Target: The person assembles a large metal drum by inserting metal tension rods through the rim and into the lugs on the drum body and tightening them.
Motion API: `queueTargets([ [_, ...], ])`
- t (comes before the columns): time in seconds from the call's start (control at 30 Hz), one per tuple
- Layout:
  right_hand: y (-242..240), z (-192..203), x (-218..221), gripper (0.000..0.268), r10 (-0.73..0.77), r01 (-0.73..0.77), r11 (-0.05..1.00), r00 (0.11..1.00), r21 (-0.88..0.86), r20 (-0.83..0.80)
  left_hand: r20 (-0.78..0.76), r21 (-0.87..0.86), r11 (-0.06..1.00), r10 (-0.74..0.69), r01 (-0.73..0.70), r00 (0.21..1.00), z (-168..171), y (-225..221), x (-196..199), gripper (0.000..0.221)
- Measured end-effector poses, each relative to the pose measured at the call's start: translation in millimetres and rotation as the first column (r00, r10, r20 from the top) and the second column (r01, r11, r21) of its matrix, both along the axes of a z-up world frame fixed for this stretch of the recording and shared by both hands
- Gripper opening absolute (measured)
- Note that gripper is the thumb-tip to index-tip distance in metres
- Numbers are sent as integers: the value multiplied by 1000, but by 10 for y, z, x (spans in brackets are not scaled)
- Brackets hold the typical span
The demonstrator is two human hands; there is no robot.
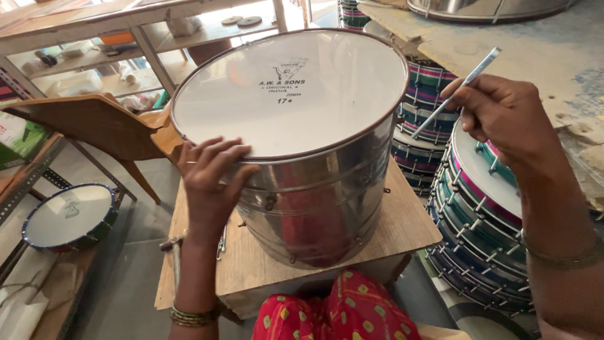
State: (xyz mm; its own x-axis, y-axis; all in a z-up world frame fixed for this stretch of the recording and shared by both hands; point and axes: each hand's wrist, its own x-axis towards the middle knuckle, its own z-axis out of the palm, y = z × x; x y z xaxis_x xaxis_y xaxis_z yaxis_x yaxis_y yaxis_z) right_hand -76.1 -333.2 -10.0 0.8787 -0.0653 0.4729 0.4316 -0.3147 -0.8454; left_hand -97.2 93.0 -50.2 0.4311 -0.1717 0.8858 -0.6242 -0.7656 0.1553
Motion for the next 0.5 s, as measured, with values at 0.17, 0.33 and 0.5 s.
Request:
queueTargets([
  [0.17, 190, 5, -208, 19, -129, 111, 963, 990, -245, -58, 56, 188, 982, 23, -34, 998, -6, -648, 74, 25],
  [0.33, 581, -206, -328, 14, 4, 25, 921, 997, -388, 72, 68, 157, 987, 34, -45, 997, -23, -1101, 60, 23],
  [0.5, 774, -379, -315, 15, 30, 55, 915, 979, -400, 201, 86, 115, 993, 9, -19, 996, -48, -1115, 83, 21],
])
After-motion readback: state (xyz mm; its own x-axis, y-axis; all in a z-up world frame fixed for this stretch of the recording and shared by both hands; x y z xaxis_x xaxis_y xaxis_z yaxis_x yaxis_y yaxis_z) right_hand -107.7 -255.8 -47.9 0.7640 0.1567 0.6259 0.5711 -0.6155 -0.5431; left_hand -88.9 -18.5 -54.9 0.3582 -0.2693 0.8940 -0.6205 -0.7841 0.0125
